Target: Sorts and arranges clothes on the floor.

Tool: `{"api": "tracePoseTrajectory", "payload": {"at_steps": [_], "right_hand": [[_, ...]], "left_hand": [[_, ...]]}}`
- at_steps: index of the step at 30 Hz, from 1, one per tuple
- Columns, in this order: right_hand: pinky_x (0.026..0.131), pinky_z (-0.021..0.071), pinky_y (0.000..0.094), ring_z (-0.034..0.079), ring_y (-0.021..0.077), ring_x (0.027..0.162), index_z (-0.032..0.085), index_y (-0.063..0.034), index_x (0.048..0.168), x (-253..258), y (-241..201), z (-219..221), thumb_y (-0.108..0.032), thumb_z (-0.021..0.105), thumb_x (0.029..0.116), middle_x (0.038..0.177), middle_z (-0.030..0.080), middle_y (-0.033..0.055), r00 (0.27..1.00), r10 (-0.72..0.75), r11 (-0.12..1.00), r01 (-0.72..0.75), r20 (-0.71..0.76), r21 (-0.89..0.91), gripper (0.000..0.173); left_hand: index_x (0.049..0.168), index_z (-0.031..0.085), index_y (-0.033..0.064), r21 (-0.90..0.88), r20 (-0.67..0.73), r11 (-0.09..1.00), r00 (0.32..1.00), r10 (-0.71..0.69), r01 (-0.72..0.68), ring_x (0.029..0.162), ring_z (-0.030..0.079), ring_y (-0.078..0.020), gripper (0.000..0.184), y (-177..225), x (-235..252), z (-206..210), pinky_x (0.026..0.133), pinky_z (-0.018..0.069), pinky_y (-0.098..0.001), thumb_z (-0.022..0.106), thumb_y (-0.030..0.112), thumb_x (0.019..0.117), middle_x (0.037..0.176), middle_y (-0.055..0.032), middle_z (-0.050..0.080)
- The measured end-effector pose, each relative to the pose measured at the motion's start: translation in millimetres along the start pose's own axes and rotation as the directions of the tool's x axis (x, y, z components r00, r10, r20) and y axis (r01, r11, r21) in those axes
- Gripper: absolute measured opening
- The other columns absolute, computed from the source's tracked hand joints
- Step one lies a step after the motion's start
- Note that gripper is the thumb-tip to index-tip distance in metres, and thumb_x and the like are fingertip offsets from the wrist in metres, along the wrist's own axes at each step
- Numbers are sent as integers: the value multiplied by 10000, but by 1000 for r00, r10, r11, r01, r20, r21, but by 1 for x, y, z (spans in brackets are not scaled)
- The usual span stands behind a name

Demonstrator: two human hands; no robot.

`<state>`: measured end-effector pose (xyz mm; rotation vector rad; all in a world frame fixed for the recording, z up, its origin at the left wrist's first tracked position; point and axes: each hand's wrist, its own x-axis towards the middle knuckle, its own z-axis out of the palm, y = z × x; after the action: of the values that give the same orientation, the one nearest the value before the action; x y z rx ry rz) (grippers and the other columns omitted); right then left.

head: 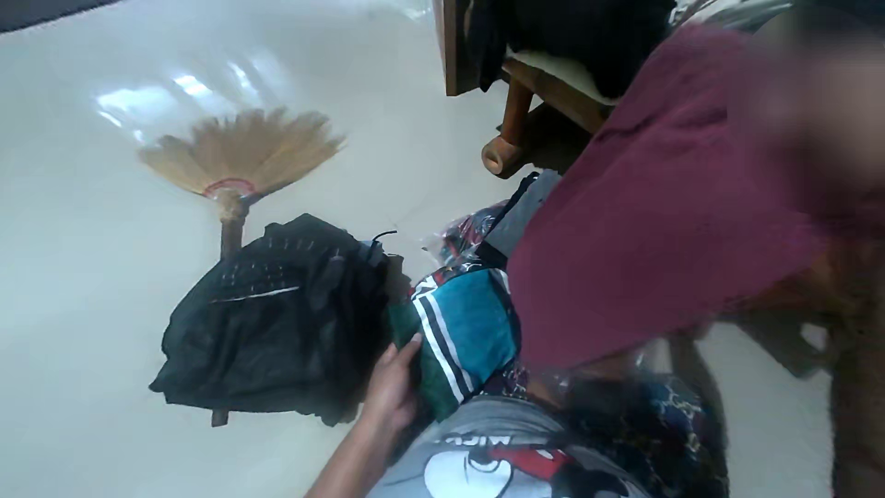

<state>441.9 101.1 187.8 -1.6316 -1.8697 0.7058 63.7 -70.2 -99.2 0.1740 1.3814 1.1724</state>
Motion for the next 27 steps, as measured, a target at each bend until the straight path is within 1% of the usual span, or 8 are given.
{"api": "tracePoseTrajectory", "payload": {"at_steps": [4,6,9,12,16,19,22,27], "right_hand": [[942,478,205,618,36,1023,620,3,1248,66,63,-40,-252,569,1055,1150,669,87,953,-109,990,79,-284,-115,324],[778,549,245,624,36,887,659,-111,1091,76,57,-35,-429,564,1041,992,647,24,936,-234,913,119,-264,-389,335],[988,486,641,638,345,1190,658,-191,1341,46,-10,37,-312,499,1061,1291,664,168,986,-140,862,77,-88,-501,345],[920,507,711,670,443,1130,663,-239,1342,35,20,141,-181,490,1063,1218,708,182,991,-108,820,135,81,-556,333],[949,561,575,688,324,1116,560,-107,1455,-32,43,253,-431,532,1062,1285,679,174,897,4,998,23,441,-56,510],[1071,523,427,631,204,1244,298,-58,1604,-92,15,297,-480,727,928,1425,598,143,744,8,900,-297,668,320,905],[790,648,350,740,165,858,571,43,1272,-113,12,301,-218,690,989,1010,727,123,834,209,678,-500,511,538,403],[809,633,322,726,128,933,593,-25,1304,-107,34,209,-89,591,1027,1083,728,73,871,417,685,-488,259,541,284]], "left_hand": [[1365,540,43,-23,20,1000,1000,-7,7,975,734,-254,349,0,-2,-2,834,630,-448,523,242,1078,1108,-155,723],[1359,542,41,-33,28,999,1000,-2,3,968,736,-254,342,3,-3,-1,830,631,-449,513,239,1082,1100,-158,725],[1348,552,29,-35,38,999,999,18,-17,956,738,-256,329,8,-5,1,825,634,-446,519,215,1079,1090,-166,726],[1361,550,39,-16,35,1000,999,19,-19,973,736,-257,344,12,-8,2,832,633,-451,528,230,1075,1106,-161,726],[1356,567,26,43,127,996,989,74,-81,988,734,-255,320,17,-18,8,851,629,-443,519,175,1077,1118,-160,728],[1472,478,31,143,494,969,863,105,-200,1013,713,-203,445,16,-34,20,883,613,-382,535,45,1031,1212,-115,705],[1594,302,30,190,731,957,683,12,-221,1308,590,-244,669,16,-27,22,1079,524,-427,567,14,980,1539,-113,498],[1299,670,59,475,318,753,887,336,-456,1140,669,-185,327,8,15,-8,966,570,-378,629,137,984,1300,-97,674]]}}
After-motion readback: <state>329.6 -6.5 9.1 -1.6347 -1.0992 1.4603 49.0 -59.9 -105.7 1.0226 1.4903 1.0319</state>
